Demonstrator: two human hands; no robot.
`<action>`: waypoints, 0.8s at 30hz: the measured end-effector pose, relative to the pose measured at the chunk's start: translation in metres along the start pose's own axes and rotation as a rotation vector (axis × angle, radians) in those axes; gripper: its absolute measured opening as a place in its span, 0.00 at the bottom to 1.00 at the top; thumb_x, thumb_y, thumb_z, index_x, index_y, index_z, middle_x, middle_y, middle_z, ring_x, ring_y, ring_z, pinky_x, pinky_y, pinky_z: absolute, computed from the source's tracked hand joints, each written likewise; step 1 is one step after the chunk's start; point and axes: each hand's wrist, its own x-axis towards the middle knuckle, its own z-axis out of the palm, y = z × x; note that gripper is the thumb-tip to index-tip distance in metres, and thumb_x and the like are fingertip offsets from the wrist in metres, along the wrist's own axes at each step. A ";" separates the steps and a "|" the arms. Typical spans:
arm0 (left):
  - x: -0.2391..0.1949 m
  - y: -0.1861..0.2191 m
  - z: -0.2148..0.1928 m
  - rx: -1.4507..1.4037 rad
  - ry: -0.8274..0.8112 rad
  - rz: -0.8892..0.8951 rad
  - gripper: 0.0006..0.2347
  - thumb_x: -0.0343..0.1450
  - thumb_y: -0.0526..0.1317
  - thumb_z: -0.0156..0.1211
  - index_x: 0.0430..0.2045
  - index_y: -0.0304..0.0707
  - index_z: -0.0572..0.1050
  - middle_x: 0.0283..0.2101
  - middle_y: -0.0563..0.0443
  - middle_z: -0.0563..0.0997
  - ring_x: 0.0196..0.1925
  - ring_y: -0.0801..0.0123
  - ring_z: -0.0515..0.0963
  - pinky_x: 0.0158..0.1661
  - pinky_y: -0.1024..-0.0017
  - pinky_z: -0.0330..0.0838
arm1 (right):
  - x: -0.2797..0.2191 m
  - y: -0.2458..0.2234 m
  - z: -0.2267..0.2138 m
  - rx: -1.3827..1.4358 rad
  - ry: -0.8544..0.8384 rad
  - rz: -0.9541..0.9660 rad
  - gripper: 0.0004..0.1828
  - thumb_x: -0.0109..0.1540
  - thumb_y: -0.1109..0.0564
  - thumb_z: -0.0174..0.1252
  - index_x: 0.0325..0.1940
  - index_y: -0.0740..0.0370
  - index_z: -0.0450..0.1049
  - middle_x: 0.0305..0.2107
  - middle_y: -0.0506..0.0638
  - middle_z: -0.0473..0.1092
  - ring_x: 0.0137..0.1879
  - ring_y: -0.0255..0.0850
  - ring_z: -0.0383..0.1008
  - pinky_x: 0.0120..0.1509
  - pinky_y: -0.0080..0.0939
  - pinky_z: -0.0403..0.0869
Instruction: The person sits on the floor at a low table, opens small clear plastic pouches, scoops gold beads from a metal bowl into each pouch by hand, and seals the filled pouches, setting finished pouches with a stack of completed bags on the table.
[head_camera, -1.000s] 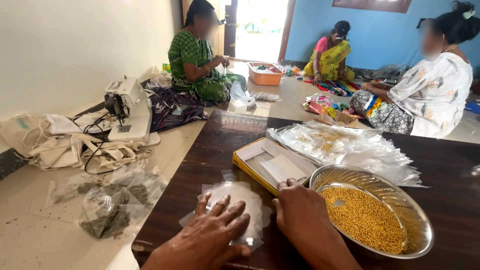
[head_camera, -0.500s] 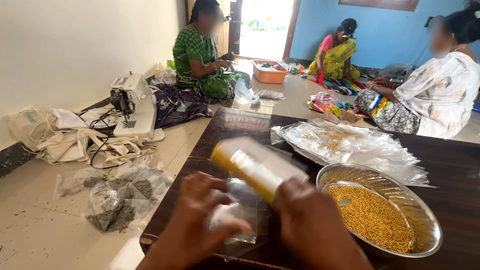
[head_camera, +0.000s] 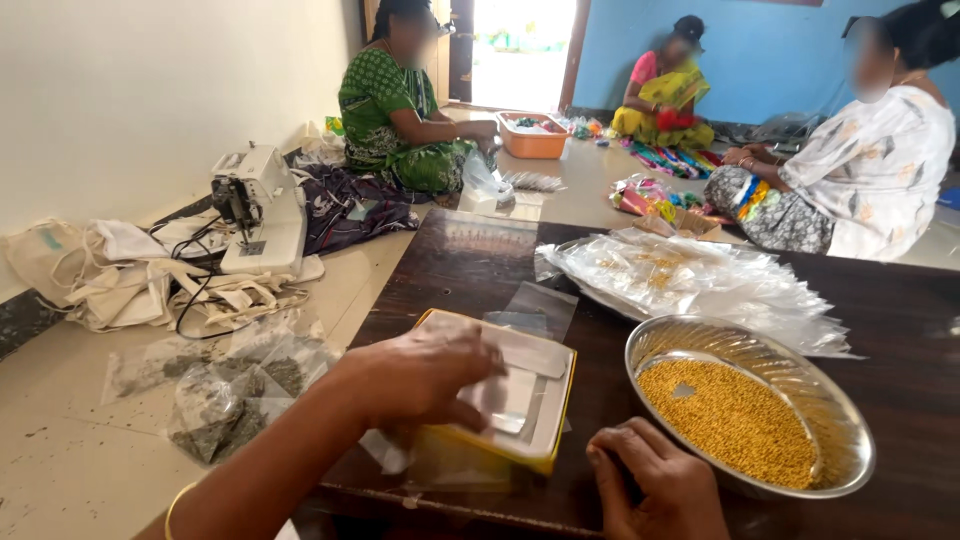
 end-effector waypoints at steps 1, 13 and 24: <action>0.004 -0.010 0.007 0.012 -0.103 0.016 0.22 0.64 0.50 0.70 0.47 0.37 0.77 0.49 0.41 0.79 0.53 0.52 0.76 0.51 0.58 0.68 | -0.004 0.010 0.003 0.000 0.005 -0.022 0.03 0.52 0.62 0.67 0.29 0.60 0.80 0.24 0.50 0.76 0.32 0.43 0.83 0.37 0.41 0.79; 0.009 -0.011 -0.007 -0.028 -0.163 -0.027 0.07 0.71 0.44 0.61 0.36 0.45 0.81 0.45 0.53 0.83 0.53 0.63 0.78 0.56 0.64 0.69 | -0.004 0.033 -0.003 0.125 -0.166 0.113 0.05 0.53 0.61 0.67 0.32 0.59 0.81 0.23 0.50 0.78 0.33 0.41 0.84 0.37 0.40 0.79; 0.131 -0.068 0.014 0.210 -0.099 0.002 0.11 0.71 0.44 0.62 0.43 0.41 0.80 0.43 0.42 0.81 0.49 0.51 0.79 0.51 0.55 0.71 | 0.001 0.023 -0.002 0.009 -0.271 0.224 0.06 0.53 0.57 0.67 0.35 0.54 0.81 0.30 0.50 0.77 0.35 0.47 0.82 0.38 0.45 0.78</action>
